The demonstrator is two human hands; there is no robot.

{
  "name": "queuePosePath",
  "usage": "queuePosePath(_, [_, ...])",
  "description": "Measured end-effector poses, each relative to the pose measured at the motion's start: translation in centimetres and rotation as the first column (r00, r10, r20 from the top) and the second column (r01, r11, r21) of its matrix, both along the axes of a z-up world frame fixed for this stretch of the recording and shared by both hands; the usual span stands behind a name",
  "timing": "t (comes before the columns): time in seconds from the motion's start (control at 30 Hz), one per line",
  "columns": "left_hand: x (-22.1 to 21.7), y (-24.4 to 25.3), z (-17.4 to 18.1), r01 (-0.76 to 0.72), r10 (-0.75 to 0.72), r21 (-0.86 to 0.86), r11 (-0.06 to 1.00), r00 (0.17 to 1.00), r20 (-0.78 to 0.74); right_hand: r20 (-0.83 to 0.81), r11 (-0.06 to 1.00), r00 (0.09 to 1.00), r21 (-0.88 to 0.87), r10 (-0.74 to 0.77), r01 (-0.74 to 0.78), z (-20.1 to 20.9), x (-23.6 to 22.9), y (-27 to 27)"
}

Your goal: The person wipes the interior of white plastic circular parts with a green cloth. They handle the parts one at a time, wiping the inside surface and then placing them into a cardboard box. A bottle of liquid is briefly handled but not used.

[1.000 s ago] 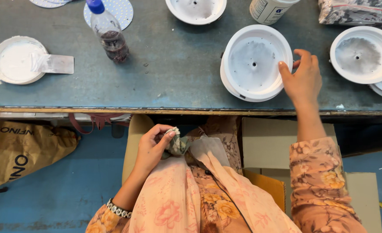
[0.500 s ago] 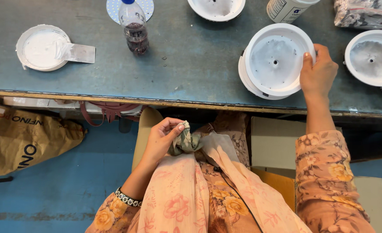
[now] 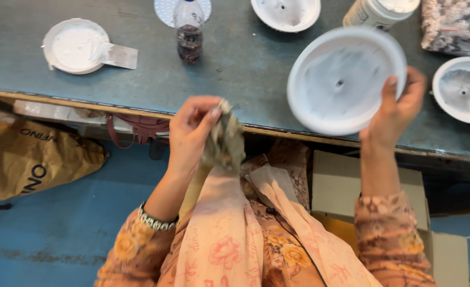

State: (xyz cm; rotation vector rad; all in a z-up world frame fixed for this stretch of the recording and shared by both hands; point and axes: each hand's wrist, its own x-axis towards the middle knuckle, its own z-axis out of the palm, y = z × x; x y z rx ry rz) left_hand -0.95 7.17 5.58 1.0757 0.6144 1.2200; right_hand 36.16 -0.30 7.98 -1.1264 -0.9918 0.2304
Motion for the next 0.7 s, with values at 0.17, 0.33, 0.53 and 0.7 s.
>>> queuePosePath(0.17, [4.2, 1.3, 5.2, 0.014, -0.013, 0.341, 0.940, 1.000, -0.004, -0.240, 0.990, 0.965, -0.067, 0.106, -0.125, -1.1, -9.0, -2.3])
queuePosePath(0.33, [9.4, -2.5, 7.3, -0.025, 0.139, 0.639, 0.769, 0.982, -0.129, -0.358, 0.981, 0.923, -0.075, 0.141, -0.178, -0.8, -14.1, -3.8])
queuePosePath(0.53, [10.8, -2.3, 5.0, -0.125, 0.502, 0.856, 0.501, 0.848, -0.169, -0.461, 0.971, 0.880, -0.134, 0.116, -0.198, -0.1, -16.7, -5.3])
queuePosePath(0.7, [8.3, 0.5, 4.4, -0.215, 0.636, 0.772, 0.598, 0.713, -0.295, -0.503, 0.976, 0.858, -0.112, 0.106, -0.186, 0.3, -17.5, -5.5])
